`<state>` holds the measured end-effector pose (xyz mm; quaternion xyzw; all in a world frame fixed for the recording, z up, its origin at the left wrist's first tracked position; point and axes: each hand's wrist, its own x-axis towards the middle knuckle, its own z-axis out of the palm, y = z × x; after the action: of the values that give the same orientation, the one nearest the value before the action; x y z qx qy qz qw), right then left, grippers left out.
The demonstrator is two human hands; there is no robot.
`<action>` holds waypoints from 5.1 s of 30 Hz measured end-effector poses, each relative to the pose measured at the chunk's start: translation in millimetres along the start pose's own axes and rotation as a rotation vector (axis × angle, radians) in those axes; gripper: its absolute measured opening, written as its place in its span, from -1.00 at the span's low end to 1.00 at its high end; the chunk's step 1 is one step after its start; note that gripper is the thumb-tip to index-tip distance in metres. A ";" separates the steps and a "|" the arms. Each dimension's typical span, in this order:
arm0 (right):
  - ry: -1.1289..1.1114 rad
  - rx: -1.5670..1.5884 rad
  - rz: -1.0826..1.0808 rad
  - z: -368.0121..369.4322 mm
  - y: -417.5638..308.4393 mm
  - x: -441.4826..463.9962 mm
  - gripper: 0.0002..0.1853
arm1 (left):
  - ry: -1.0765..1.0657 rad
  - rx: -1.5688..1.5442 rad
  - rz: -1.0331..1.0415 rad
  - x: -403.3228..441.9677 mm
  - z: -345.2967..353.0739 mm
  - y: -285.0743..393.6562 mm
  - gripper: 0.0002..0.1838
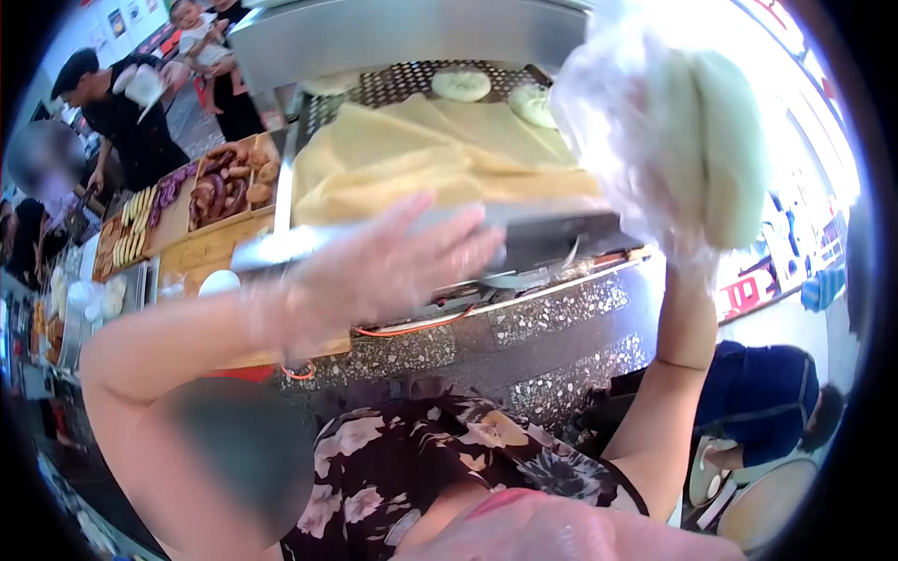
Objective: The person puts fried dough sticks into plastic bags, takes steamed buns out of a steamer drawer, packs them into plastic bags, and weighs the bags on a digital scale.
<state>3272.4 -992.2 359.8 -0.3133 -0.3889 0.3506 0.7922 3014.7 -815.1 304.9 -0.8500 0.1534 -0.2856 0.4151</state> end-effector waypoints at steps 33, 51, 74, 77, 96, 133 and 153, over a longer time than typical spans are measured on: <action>-0.129 0.300 0.957 616.1 641.7 -19.4 -0.52 | 0.739 -0.839 -2.422 -633.0 -226.2 -40.7 0.05; -0.275 -0.996 0.553 779.8 948.1 207.9 -0.52 | 1.077 -1.387 -2.652 -988.1 -54.2 -271.8 -0.79; -0.036 0.536 0.650 844.0 836.3 267.4 -0.74 | 0.553 -1.735 -1.790 -1025.7 -22.6 -376.6 -0.26; -0.368 -0.455 0.719 850.8 846.3 253.4 -0.58 | 0.364 -1.956 -2.168 -1006.4 -12.9 -377.5 -0.20; -0.737 -0.774 -0.021 795.2 894.2 230.3 -0.72 | 0.468 -2.098 -2.213 -984.7 29.1 -296.1 -0.10; -0.204 -0.380 0.667 944.9 911.4 328.7 -0.73 | 0.478 -0.834 -1.145 -1087.9 -77.6 -543.1 -0.70; -0.538 -1.001 0.331 1298.3 1390.8 527.0 -0.85 | 0.440 -1.561 -2.170 -1271.2 -93.3 -289.8 -0.78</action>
<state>1991.5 495.3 149.6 -0.6056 -0.6401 0.3106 0.3565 1960.5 -63.6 125.2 -0.4907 -0.4054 -0.4346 -0.6372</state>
